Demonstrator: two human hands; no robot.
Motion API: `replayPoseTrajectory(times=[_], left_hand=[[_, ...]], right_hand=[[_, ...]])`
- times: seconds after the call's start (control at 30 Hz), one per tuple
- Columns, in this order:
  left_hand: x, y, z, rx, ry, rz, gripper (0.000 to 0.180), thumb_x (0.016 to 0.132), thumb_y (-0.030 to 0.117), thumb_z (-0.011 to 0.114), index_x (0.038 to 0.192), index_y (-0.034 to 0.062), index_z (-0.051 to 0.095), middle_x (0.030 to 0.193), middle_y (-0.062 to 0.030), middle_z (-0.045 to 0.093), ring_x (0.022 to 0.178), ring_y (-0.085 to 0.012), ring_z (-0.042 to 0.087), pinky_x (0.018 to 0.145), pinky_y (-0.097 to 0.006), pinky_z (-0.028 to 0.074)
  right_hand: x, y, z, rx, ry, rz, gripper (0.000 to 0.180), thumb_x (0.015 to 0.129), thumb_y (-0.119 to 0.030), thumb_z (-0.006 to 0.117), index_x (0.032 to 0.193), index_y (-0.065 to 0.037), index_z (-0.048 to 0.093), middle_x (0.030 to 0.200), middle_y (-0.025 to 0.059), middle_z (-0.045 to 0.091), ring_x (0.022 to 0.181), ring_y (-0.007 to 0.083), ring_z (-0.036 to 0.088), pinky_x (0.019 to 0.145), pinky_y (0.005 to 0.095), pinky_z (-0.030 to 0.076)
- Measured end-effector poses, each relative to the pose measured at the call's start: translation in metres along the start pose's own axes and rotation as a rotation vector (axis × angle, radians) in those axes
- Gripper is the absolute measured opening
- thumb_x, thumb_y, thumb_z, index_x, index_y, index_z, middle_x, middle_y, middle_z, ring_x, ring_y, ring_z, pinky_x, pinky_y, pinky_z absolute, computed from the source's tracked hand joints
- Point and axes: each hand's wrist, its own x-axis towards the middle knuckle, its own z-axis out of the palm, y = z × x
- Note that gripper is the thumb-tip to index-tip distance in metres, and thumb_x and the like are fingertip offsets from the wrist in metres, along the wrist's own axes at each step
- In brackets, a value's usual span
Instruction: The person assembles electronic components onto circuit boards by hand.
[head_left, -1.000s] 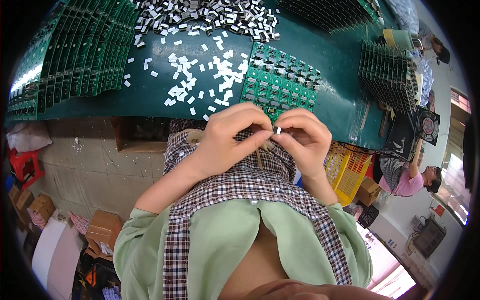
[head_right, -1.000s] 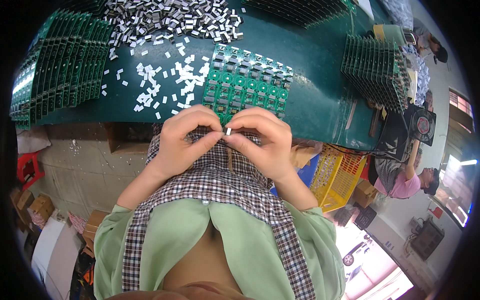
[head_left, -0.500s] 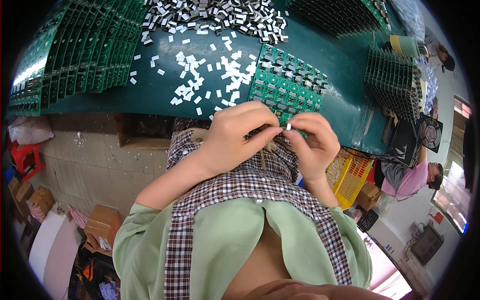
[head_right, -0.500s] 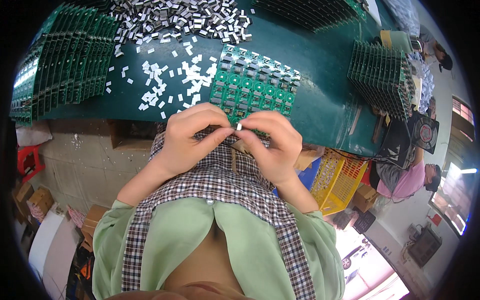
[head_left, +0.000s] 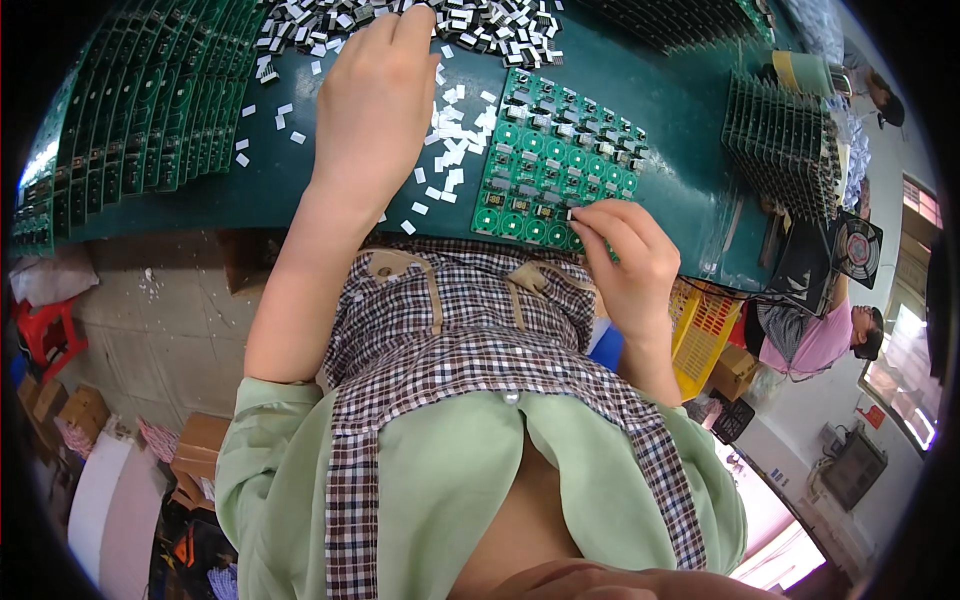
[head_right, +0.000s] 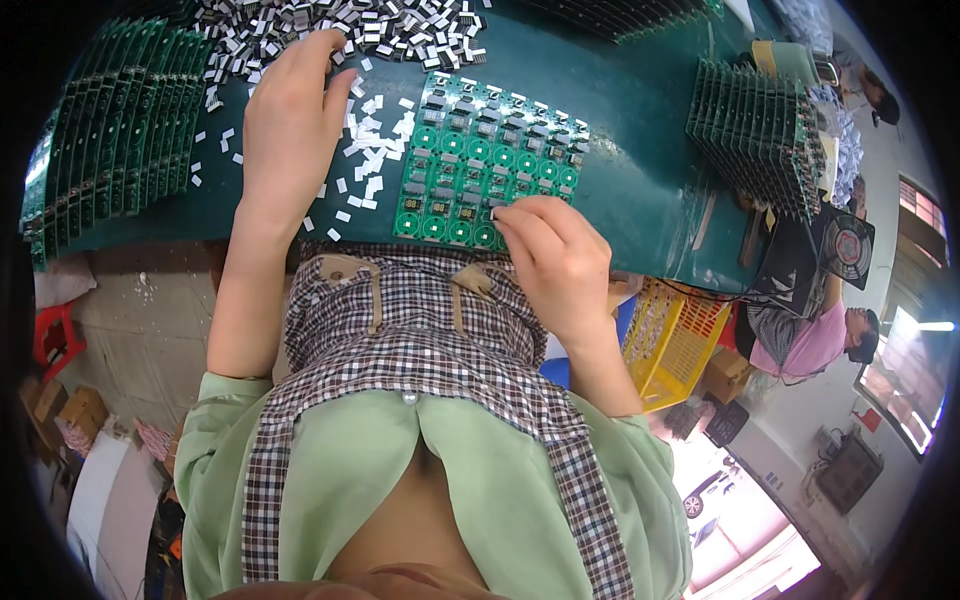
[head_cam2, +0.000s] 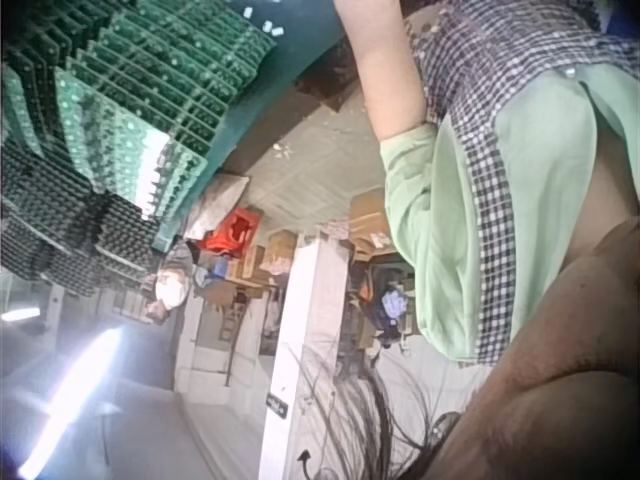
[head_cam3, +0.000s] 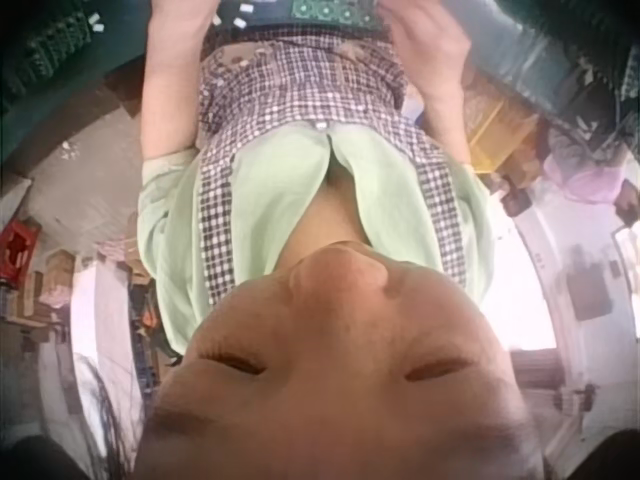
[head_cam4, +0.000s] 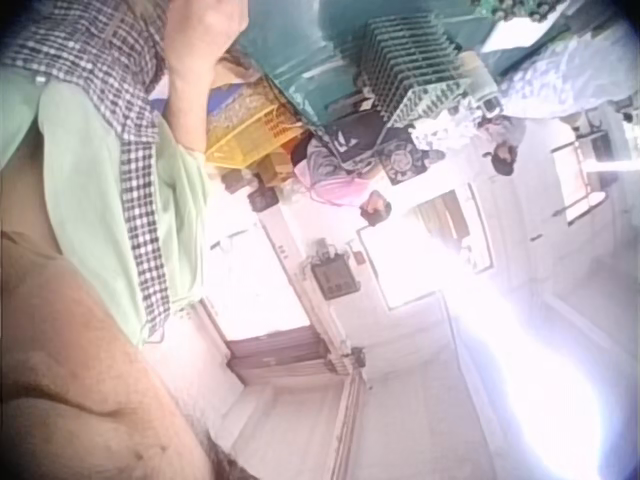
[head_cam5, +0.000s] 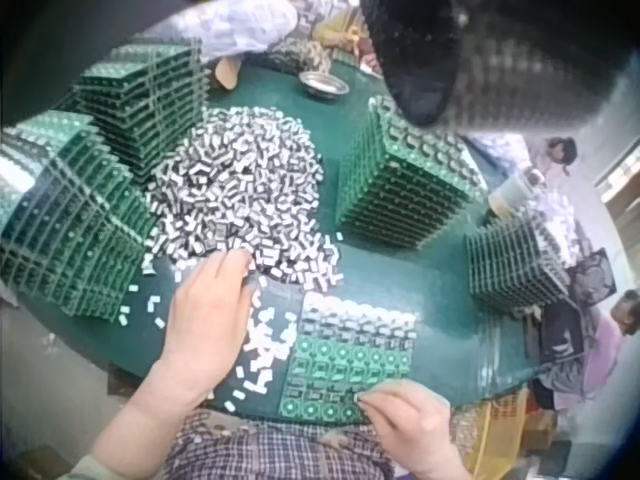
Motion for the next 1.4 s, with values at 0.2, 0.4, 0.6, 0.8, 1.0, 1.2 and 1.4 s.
replayPoseTrajectory(times=[0.2, 0.4, 0.6, 0.8, 1.0, 1.2, 1.4], left_hand=[[0.006, 0.001, -0.003, -0.029, -0.067, -0.006, 0.013, 0.081, 0.006, 0.061, 0.091, 0.0027, 0.052, 0.083, -0.0114, 0.056, 0.08, -0.0322, 0.056, 0.068, -0.041, 0.044], [0.005, 0.0, -0.002, 0.003, -0.042, 0.039, 0.012, 0.08, 0.007, 0.062, 0.089, 0.0041, 0.053, 0.082, -0.0091, 0.056, 0.08, -0.03, 0.056, 0.068, -0.039, 0.044], [0.003, 0.002, 0.0, 0.014, -0.056, 0.018, 0.012, 0.079, 0.01, 0.063, 0.088, 0.0059, 0.055, 0.083, -0.0063, 0.058, 0.081, -0.0272, 0.058, 0.068, -0.038, 0.046], [0.002, -0.005, 0.006, 0.024, -0.031, 0.039, 0.011, 0.079, 0.008, 0.062, 0.087, 0.0064, 0.056, 0.082, -0.0058, 0.058, 0.08, -0.0269, 0.058, 0.067, -0.037, 0.046], [-0.001, -0.01, -0.001, -0.062, -0.023, 0.01, 0.013, 0.079, 0.006, 0.062, 0.091, 0.0042, 0.059, 0.082, -0.0066, 0.061, 0.073, -0.024, 0.058, 0.067, -0.033, 0.047], [-0.01, 0.004, -0.027, -0.556, -0.233, -0.241, 0.016, 0.079, -0.001, 0.062, 0.095, -0.0013, 0.063, 0.087, -0.0055, 0.065, 0.078, -0.0103, 0.06, 0.07, -0.025, 0.048], [-0.036, 0.048, -0.04, -1.118, -0.519, -0.388, 0.017, 0.078, -0.005, 0.063, 0.095, -0.0029, 0.06, 0.089, -0.0045, 0.062, 0.082, -0.0097, 0.059, 0.076, -0.023, 0.048]], right_hand=[[-0.002, 0.001, 0.002, 0.013, -0.004, -0.018, 0.016, 0.067, 0.001, 0.071, 0.082, -0.004, 0.067, 0.078, 0.0061, 0.063, 0.068, 0.0222, 0.062, 0.058, 0.0301, 0.051], [-0.004, 0.0, 0.004, -0.013, 0.017, -0.036, 0.016, 0.067, 0.001, 0.071, 0.081, -0.004, 0.067, 0.079, 0.0062, 0.062, 0.069, 0.0219, 0.063, 0.058, 0.0303, 0.051], [-0.004, -0.002, 0.006, -0.042, 0.007, -0.011, 0.015, 0.068, -0.001, 0.071, 0.082, -0.005, 0.067, 0.08, 0.0053, 0.061, 0.069, 0.0209, 0.062, 0.059, 0.0306, 0.05], [-0.003, -0.006, 0.003, 0.059, -0.007, 0.146, 0.015, 0.071, -0.002, 0.072, 0.085, -0.005, 0.068, 0.078, 0.0058, 0.06, 0.067, 0.0205, 0.06, 0.056, 0.029, 0.048], [-0.002, -0.008, -0.005, 0.23, 0.079, 0.155, 0.016, 0.074, 0.001, 0.07, 0.089, -0.003, 0.068, 0.078, 0.0075, 0.061, 0.067, 0.0168, 0.06, 0.053, 0.0258, 0.048], [0.003, -0.015, -0.002, 0.43, 0.056, 0.132, 0.021, 0.075, 0.002, 0.068, 0.096, -0.001, 0.066, 0.087, 0.009, 0.062, 0.074, 0.0151, 0.061, 0.06, 0.0252, 0.051], [0.013, -0.02, 0.007, 0.845, -0.027, 0.269, 0.035, 0.075, 0.002, 0.068, 0.109, -0.001, 0.06, 0.104, 0.0108, 0.06, 0.087, 0.0161, 0.063, 0.074, 0.0276, 0.053]])
